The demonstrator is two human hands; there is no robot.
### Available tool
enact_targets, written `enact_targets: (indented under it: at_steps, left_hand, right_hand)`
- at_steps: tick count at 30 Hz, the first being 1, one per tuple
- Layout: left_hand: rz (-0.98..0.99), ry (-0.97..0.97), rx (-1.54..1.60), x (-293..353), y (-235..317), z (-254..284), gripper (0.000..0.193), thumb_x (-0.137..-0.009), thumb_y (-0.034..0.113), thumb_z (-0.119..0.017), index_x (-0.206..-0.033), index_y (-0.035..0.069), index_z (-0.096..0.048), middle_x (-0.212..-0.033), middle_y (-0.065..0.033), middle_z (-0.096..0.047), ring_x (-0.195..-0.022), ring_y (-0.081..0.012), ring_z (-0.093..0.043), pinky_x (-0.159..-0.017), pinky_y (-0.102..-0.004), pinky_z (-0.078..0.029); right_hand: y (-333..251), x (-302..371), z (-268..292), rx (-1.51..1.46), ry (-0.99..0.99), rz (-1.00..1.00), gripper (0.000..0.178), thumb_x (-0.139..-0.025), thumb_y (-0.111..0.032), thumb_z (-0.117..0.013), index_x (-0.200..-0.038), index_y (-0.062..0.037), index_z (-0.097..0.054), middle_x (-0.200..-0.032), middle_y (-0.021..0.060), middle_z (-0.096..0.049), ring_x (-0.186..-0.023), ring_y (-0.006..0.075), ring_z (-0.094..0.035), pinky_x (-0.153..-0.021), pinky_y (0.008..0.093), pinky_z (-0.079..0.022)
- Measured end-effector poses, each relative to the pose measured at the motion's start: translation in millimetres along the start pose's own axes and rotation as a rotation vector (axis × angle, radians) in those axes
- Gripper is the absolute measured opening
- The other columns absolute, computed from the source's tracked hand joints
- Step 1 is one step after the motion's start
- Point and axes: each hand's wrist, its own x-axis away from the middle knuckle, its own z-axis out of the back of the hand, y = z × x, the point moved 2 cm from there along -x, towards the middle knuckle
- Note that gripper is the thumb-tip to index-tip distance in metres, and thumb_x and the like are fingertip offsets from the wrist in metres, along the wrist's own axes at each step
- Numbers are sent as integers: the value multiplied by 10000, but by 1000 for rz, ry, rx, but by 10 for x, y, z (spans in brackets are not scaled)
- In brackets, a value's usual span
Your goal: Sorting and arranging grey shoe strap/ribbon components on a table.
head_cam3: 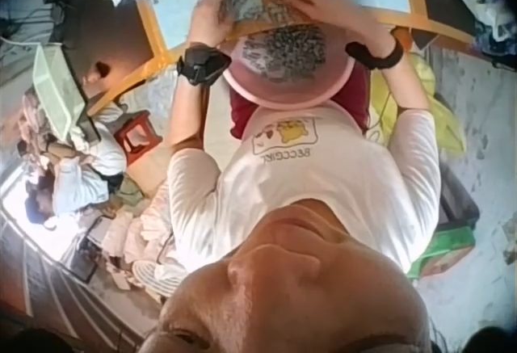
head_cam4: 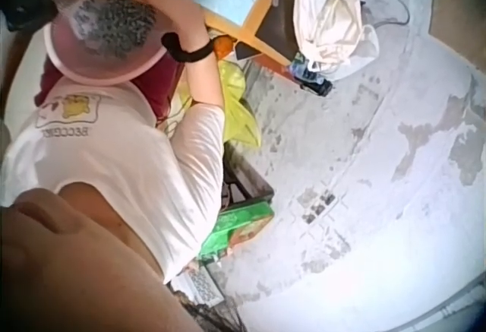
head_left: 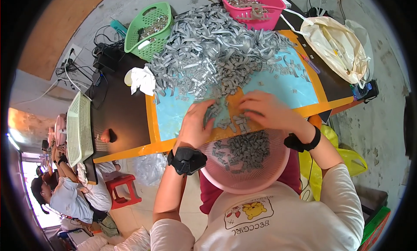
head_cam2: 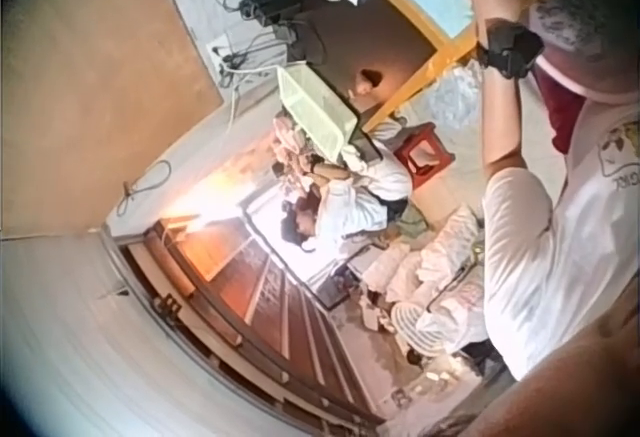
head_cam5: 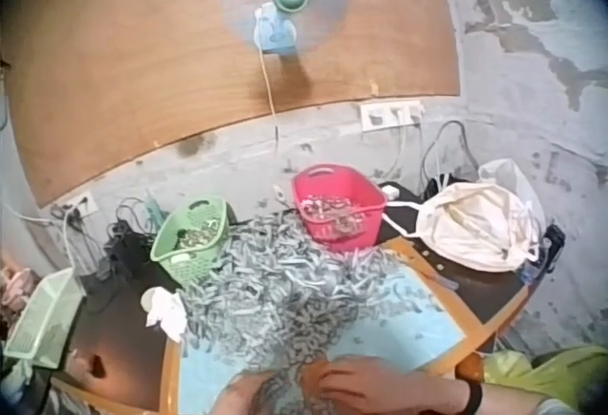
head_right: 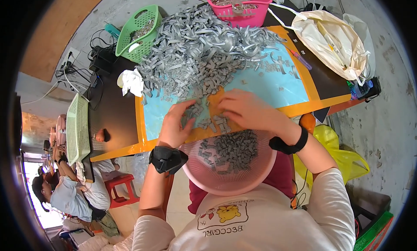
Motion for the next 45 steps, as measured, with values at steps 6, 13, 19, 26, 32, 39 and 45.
enact_targets:
  at_steps: [6,13,19,26,32,39,45]
  left_hand:
    - [13,-70,62,26,9,17,432,-701,-30,-673,-1119,26,-578,-1006,-134,-610,-894,-296,-585,-804,-349,-472]
    - [-58,-45,-10,69,-25,81,430,-692,-26,-685,-1108,32,-593,-981,-102,-595,-857,-227,-560,-727,-288,-458]
    - [109,-151,102,67,65,66,457,-678,-30,-690,-1121,24,-589,-1035,-89,-522,-799,-203,-521,-710,-281,-452]
    - [166,-135,101,107,89,102,524,-681,-6,-702,-1180,15,-544,-1097,-97,-468,-817,-205,-509,-703,-275,-454]
    - [179,-167,81,167,103,49,586,-684,12,-713,-1230,13,-503,-1101,-104,-451,-839,-225,-507,-714,-291,-464]
    - [37,-227,46,13,30,51,544,-696,-20,-665,-1215,30,-512,-935,-111,-502,-781,-242,-537,-693,-310,-466]
    - [-40,-234,38,54,124,-78,433,-717,-39,-625,-1133,39,-539,-919,-121,-514,-774,-264,-558,-692,-339,-476]
  right_hand:
    - [-36,132,119,-12,38,-109,289,-785,-98,-640,-1062,-40,-582,-1047,102,-559,-927,303,-566,-770,363,-467]
    - [-149,185,49,-115,-103,-184,360,-757,-154,-681,-1072,-22,-567,-1005,115,-531,-880,305,-562,-749,372,-467]
    - [-144,121,-60,-79,-81,-115,454,-752,-215,-711,-1115,-4,-540,-1077,133,-498,-921,314,-552,-776,376,-463]
    - [-165,168,31,-87,-116,-144,515,-730,-214,-732,-1156,-9,-528,-1083,132,-496,-977,310,-535,-792,375,-458]
    - [-144,180,40,-150,-161,-254,520,-717,-196,-743,-1154,-10,-533,-1040,130,-506,-899,286,-565,-750,355,-467]
    - [-168,-24,-16,-221,-182,-312,496,-701,-132,-740,-1136,-3,-540,-997,131,-504,-773,256,-605,-706,348,-479]
    - [-118,-55,-140,-218,-199,-229,512,-684,-82,-739,-1154,-12,-547,-971,103,-506,-730,214,-582,-658,321,-477]
